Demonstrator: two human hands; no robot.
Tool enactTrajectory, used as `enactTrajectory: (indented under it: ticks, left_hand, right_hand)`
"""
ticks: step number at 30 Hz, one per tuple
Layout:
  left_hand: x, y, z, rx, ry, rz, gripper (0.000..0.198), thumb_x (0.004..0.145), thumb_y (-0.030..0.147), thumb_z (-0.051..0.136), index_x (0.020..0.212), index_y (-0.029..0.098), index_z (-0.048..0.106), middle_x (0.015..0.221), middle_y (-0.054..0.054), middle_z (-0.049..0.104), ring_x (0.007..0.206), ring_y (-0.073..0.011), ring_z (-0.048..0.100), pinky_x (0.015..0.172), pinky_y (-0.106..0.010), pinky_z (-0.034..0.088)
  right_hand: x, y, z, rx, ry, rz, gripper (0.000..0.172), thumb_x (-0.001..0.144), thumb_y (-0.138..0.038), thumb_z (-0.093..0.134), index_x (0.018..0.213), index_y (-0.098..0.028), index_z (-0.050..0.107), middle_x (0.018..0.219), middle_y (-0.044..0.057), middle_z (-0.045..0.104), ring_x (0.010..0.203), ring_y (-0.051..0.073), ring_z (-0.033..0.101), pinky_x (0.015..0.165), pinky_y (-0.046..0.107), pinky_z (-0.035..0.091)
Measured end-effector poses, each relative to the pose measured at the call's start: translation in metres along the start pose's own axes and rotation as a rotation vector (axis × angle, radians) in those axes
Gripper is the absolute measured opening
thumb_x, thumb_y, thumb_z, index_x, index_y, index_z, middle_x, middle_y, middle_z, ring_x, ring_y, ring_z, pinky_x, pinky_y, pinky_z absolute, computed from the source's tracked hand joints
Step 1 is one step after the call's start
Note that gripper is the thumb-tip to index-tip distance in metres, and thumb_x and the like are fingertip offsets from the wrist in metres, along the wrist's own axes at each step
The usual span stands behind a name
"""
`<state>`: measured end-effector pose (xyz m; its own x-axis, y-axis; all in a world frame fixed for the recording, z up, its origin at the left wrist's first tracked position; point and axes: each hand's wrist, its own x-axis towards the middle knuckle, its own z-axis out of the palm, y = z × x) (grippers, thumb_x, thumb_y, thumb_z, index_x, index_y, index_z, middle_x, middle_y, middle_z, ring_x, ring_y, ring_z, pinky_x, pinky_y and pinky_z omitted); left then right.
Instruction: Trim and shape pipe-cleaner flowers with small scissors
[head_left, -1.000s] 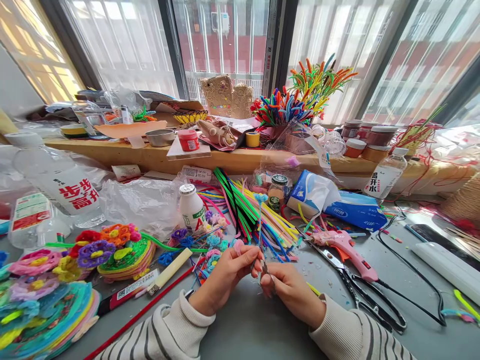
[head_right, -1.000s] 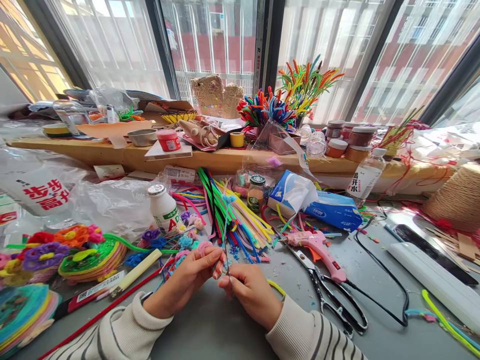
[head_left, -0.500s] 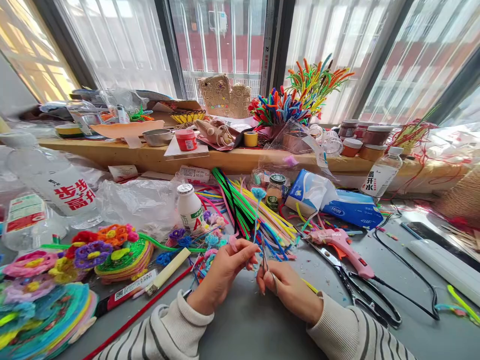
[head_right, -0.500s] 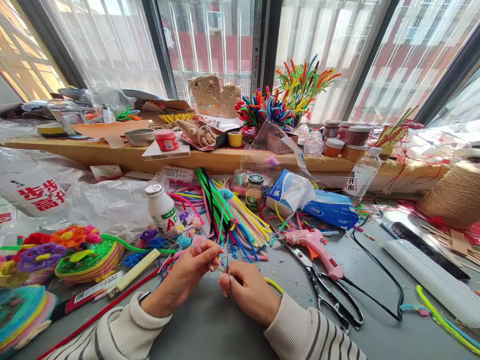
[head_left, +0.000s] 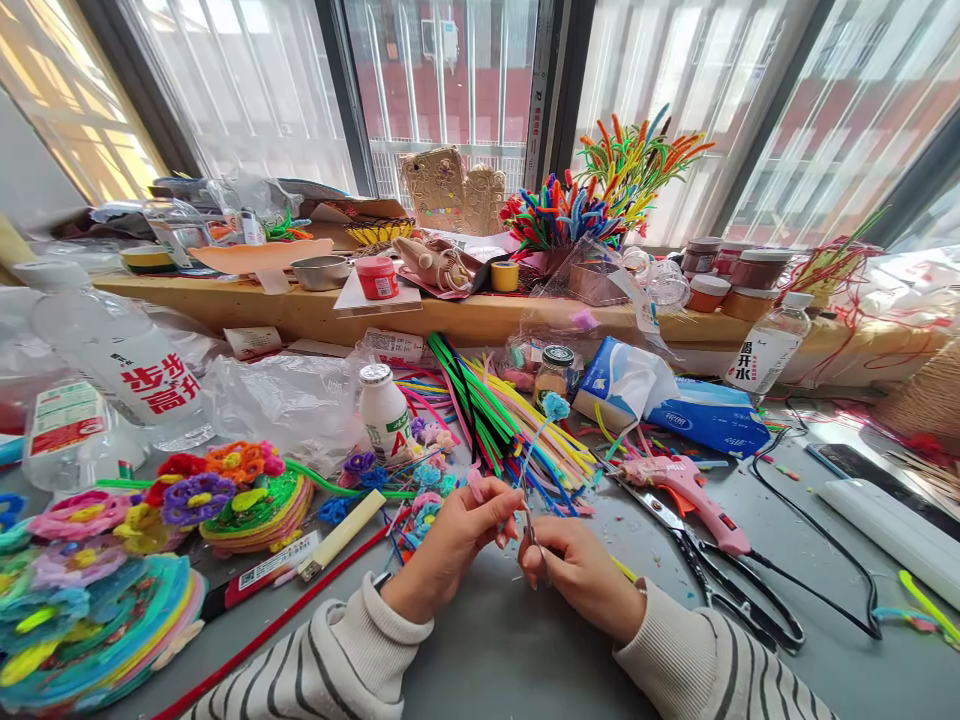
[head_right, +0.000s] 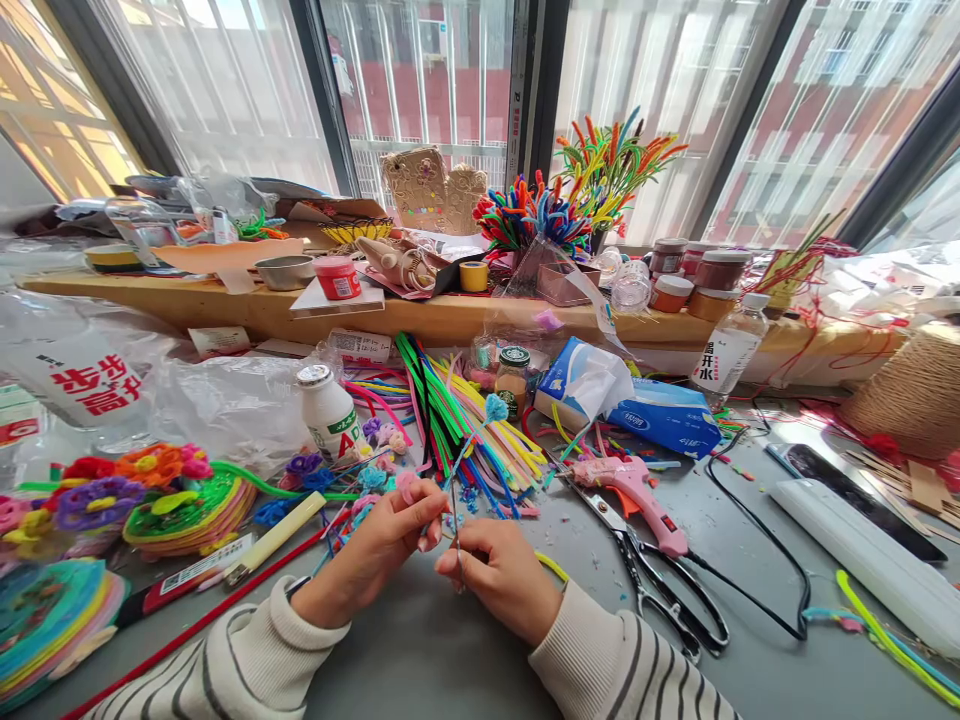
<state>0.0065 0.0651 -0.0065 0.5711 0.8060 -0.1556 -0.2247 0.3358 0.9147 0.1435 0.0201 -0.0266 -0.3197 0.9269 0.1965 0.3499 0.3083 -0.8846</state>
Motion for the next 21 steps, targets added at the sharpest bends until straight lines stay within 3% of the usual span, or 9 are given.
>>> enactTrajectory:
  ticks: [10, 21]
  left_hand:
    - [-0.0010, 0.0001, -0.0002, -0.061, -0.033, -0.023, 0.018, 0.067, 0.031, 0.058, 0.062, 0.013, 0.056, 0.043, 0.003, 0.049, 0.040, -0.0042, 0.039, 0.043, -0.017, 0.029]
    - [-0.0017, 0.0009, 0.0018, -0.063, -0.068, -0.041, 0.012, 0.069, 0.024, 0.057, 0.063, 0.013, 0.057, 0.059, 0.002, 0.053, 0.052, -0.0056, 0.043, 0.054, -0.019, 0.035]
  right_hand:
    - [0.0002, 0.0017, 0.0022, -0.039, 0.032, 0.024, 0.058, 0.073, -0.064, 0.025, 0.047, -0.016, 0.042, 0.047, 0.000, 0.044, 0.048, 0.011, 0.043, 0.052, 0.022, 0.034]
    - [-0.0013, 0.0022, -0.0009, -0.080, 0.092, 0.008, 0.056, 0.076, -0.061, 0.023, 0.050, -0.015, 0.043, 0.051, 0.000, 0.045, 0.051, 0.011, 0.043, 0.052, 0.022, 0.033]
